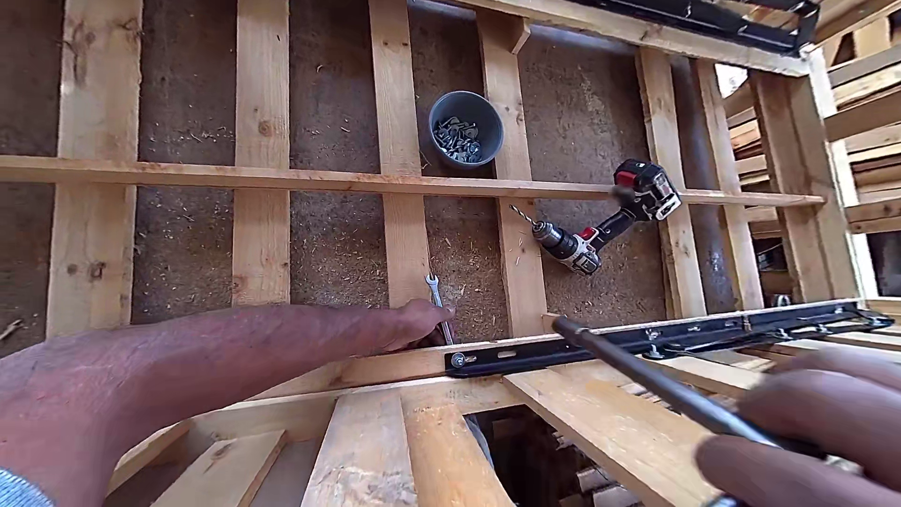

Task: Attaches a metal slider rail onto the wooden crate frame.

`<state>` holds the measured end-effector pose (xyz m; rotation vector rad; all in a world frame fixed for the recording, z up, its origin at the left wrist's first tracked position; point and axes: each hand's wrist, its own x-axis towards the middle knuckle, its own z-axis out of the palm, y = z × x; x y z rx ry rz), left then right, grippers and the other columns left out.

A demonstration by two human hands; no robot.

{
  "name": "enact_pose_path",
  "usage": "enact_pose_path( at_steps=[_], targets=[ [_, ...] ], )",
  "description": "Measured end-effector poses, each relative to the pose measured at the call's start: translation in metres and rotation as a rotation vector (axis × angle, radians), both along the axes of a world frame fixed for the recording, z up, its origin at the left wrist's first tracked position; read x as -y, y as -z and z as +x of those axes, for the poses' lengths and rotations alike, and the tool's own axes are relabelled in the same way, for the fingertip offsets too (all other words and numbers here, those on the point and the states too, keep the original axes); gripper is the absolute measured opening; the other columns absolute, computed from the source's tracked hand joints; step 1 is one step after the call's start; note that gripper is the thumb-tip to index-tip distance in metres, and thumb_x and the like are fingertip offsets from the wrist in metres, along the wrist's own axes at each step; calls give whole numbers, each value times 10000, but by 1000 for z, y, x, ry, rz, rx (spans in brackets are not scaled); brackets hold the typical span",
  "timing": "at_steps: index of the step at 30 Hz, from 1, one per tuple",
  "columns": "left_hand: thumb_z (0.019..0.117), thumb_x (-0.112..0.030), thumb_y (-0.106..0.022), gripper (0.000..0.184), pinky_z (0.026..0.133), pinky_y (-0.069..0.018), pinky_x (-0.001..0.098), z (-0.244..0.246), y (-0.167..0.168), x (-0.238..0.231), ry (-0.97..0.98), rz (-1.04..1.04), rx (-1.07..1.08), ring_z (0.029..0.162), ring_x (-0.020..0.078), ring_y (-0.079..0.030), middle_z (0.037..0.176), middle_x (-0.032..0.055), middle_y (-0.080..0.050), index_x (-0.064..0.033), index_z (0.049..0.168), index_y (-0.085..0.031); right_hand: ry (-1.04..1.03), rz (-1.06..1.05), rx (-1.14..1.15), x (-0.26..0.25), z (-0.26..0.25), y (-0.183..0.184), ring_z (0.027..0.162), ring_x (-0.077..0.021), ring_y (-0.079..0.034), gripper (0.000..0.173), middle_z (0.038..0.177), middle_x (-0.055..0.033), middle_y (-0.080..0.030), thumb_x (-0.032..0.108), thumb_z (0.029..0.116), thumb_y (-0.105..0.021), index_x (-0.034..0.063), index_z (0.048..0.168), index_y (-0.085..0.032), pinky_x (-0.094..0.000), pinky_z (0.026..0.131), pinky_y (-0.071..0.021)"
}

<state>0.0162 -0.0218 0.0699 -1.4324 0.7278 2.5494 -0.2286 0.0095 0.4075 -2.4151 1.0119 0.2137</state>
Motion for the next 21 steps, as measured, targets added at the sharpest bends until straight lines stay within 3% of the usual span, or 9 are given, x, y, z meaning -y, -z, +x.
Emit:
enact_pose_path(
  at_steps=[3, 7, 11, 17, 21],
  targets=[
    [1118, -432, -362, 462, 711, -572, 307, 6, 3, -3, 5, 1, -72, 750, 146, -687, 880, 77, -700, -50, 1121, -621, -429, -64, -44, 31, 9, 84, 670, -261, -524, 215, 775, -62, -496, 335, 1059, -541, 151, 974, -612, -387, 527, -417],
    [1109, -315, -450, 341, 774, -573, 313, 11, 4, -3, 37, -41, -121, 817, 138, -695, 931, 83, -713, -32, 1153, -635, -607, -73, 114, 37, 15, 143, 664, -215, -509, 230, 759, -20, -481, 261, 1070, -451, 162, 924, -599, -338, 507, -390],
    [1069, -241, -560, 217, 744, -545, 299, 7, 5, -2, 155, -128, -138, 792, 129, -652, 900, 79, -670, -42, 1122, -626, -622, -46, 171, 35, 23, 160, 638, -194, -487, 241, 740, -8, -460, 276, 1072, -453, 161, 910, -590, -328, 497, -368],
    [1069, -310, -556, 286, 711, -511, 319, 0, 8, 0, 252, -226, -113, 761, 135, -614, 861, 77, -641, -40, 1045, -649, -594, -10, 169, 36, 19, 164, 677, -214, -503, 255, 769, -21, -472, 333, 1081, -461, 168, 936, -591, -343, 528, -389],
    [1056, -440, -545, 430, 727, -508, 411, -10, 6, 1, 432, -337, 13, 778, 197, -602, 863, 106, -619, -25, 1011, -650, -635, 3, 185, 33, 21, 163, 677, -224, -508, 222, 758, -25, -468, 267, 1070, -457, 149, 923, -575, -354, 532, -392]
  ],
)
